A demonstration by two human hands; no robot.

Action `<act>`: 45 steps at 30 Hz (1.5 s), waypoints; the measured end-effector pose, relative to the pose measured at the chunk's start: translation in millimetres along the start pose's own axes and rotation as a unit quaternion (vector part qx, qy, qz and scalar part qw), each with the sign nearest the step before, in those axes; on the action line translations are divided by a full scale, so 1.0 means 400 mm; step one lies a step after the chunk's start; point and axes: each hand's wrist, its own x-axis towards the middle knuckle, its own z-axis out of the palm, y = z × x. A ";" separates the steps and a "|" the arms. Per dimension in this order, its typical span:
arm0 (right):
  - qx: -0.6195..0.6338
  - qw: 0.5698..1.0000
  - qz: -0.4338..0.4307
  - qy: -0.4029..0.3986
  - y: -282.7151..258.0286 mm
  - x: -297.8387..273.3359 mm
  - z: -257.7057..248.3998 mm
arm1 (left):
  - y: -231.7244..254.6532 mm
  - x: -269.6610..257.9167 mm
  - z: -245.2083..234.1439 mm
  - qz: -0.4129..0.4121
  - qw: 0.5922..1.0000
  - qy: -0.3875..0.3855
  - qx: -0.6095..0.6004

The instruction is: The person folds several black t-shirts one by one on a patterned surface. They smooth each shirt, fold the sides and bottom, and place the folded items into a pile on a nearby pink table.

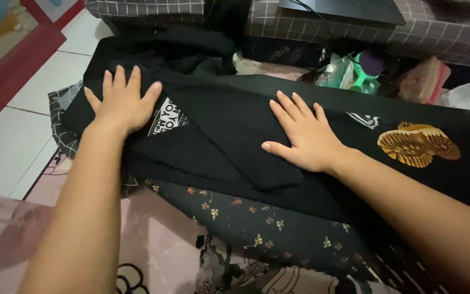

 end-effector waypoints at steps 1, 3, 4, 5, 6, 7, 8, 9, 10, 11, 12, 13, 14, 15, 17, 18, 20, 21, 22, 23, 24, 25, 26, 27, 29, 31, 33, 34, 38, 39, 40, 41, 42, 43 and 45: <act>-0.002 1.000 0.000 -0.001 0.000 0.002 0.001 | 0.023 -0.006 -0.010 -0.025 1.000 0.005 -0.010; -0.003 1.000 0.009 -0.004 0.001 -0.001 0.002 | 0.116 -0.058 0.019 0.064 0.991 0.115 -0.002; -0.010 1.000 0.023 -0.004 -0.001 -0.004 -0.001 | 0.173 -0.094 0.040 0.114 0.987 0.112 -0.013; -0.017 0.999 0.038 -0.003 -0.006 -0.011 -0.004 | 0.225 -0.138 0.060 0.165 0.980 0.110 -0.025; -0.025 0.998 0.051 -0.002 -0.011 -0.016 -0.008 | 0.265 -0.191 0.077 0.187 0.975 0.111 -0.049; -0.030 0.997 0.072 -0.003 -0.007 -0.020 -0.015 | 0.287 -0.232 0.083 0.208 0.969 0.111 -0.074; -0.028 0.994 0.102 -0.009 -0.001 -0.044 -0.016 | 0.287 -0.263 0.081 0.173 0.979 0.092 -0.057; -0.026 0.991 0.132 -0.015 0.011 -0.066 -0.018 | 0.283 -0.288 0.079 0.137 0.987 0.073 -0.040; -0.023 0.987 0.155 -0.023 0.024 -0.094 -0.018 | 0.282 -0.303 0.077 0.105 0.993 0.053 -0.022; -0.019 0.983 0.179 -0.032 0.037 -0.123 -0.020 | 0.275 -0.308 0.072 0.067 0.997 0.040 -0.011; -0.020 0.979 0.199 -0.035 0.054 -0.141 -0.026 | 0.267 -0.303 0.060 0.029 0.999 0.034 -0.001; -0.027 0.976 0.212 -0.048 0.064 -0.164 -0.030 | 0.269 -0.300 0.053 -0.009 0.999 0.029 0.010; -0.035 0.972 0.226 -0.056 0.072 -0.182 -0.036 | 0.283 -0.291 0.048 0.011 0.999 0.046 0.003; -0.043 0.968 0.240 -0.064 0.084 -0.196 -0.042 | 0.300 -0.280 0.045 0.032 0.997 0.064 -0.003; -0.025 0.959 0.272 -0.070 0.114 -0.221 -0.051 | 0.347 -0.264 0.059 0.092 0.993 0.067 -0.008; -0.017 0.955 0.285 -0.076 0.129 -0.231 -0.052 | 0.390 -0.251 0.084 0.129 0.990 0.058 -0.008; -0.035 0.948 0.307 -0.077 0.160 -0.255 -0.056 | 0.460 -0.234 0.123 0.186 0.982 0.021 -0.011; -0.045 0.944 0.318 -0.075 0.180 -0.269 -0.063 | 0.494 -0.225 0.138 0.206 0.979 -0.005 -0.014; -0.048 0.937 0.336 -0.076 0.205 -0.287 -0.070 | 0.520 -0.218 0.150 0.227 0.973 -0.032 -0.015; -0.050 0.930 0.355 -0.077 0.235 -0.304 -0.079 | 0.532 -0.211 0.155 0.216 0.975 -0.045 -0.006; -0.049 0.923 0.373 -0.082 0.266 -0.327 -0.083 | 0.535 -0.208 0.157 0.204 0.977 -0.061 0.005; -0.059 0.915 0.391 -0.077 0.302 -0.354 -0.092 | 0.538 -0.205 0.159 0.192 0.978 -0.077 0.017; -0.069 0.909 0.405 -0.072 0.343 -0.382 -0.105 | 0.538 -0.205 0.160 0.194 0.978 -0.077 0.017; -0.079 0.902 0.419 -0.068 0.379 -0.412 -0.115 | 0.537 -0.205 0.161 0.197 0.977 -0.078 0.017; -0.096 0.882 0.460 -0.045 0.448 -0.455 -0.133 | 0.538 -0.206 0.160 0.191 0.978 -0.083 0.020; -0.112 0.859 0.499 -0.023 0.514 -0.506 -0.142 | 0.540 -0.201 0.158 0.180 0.978 -0.098 0.027; -0.124 0.862 0.478 0.113 0.576 -0.570 -0.129 | 0.543 -0.186 0.161 0.162 0.979 -0.119 0.031; -0.131 0.857 0.466 0.180 0.607 -0.601 -0.119 | 0.543 -0.177 0.167 0.153 0.979 -0.129 0.031; -0.075 0.838 0.502 0.201 0.744 -0.644 -0.094 | 0.528 -0.110 0.197 0.172 0.983 -0.045 -0.039; -0.089 0.847 0.480 0.208 0.761 -0.648 -0.088 | 0.523 -0.091 0.202 0.178 0.982 -0.017 -0.065; -0.103 0.856 0.460 0.213 0.770 -0.654 -0.084 | 0.514 -0.075 0.206 0.183 0.979 0.009 -0.091; -0.094 0.857 0.459 0.217 0.776 -0.654 -0.084 | 0.506 -0.055 0.206 0.191 0.976 0.024 -0.105; -0.084 0.857 0.459 0.217 0.776 -0.655 -0.081 | 0.498 -0.038 0.206 0.199 0.972 0.036 -0.118; -0.074 0.858 0.459 0.218 0.774 -0.657 -0.080 | 0.492 -0.024 0.207 0.207 0.968 0.047 -0.130; 0.003 0.858 0.440 0.266 0.766 -0.671 -0.081 | 0.488 -0.002 0.209 0.210 0.970 0.025 -0.118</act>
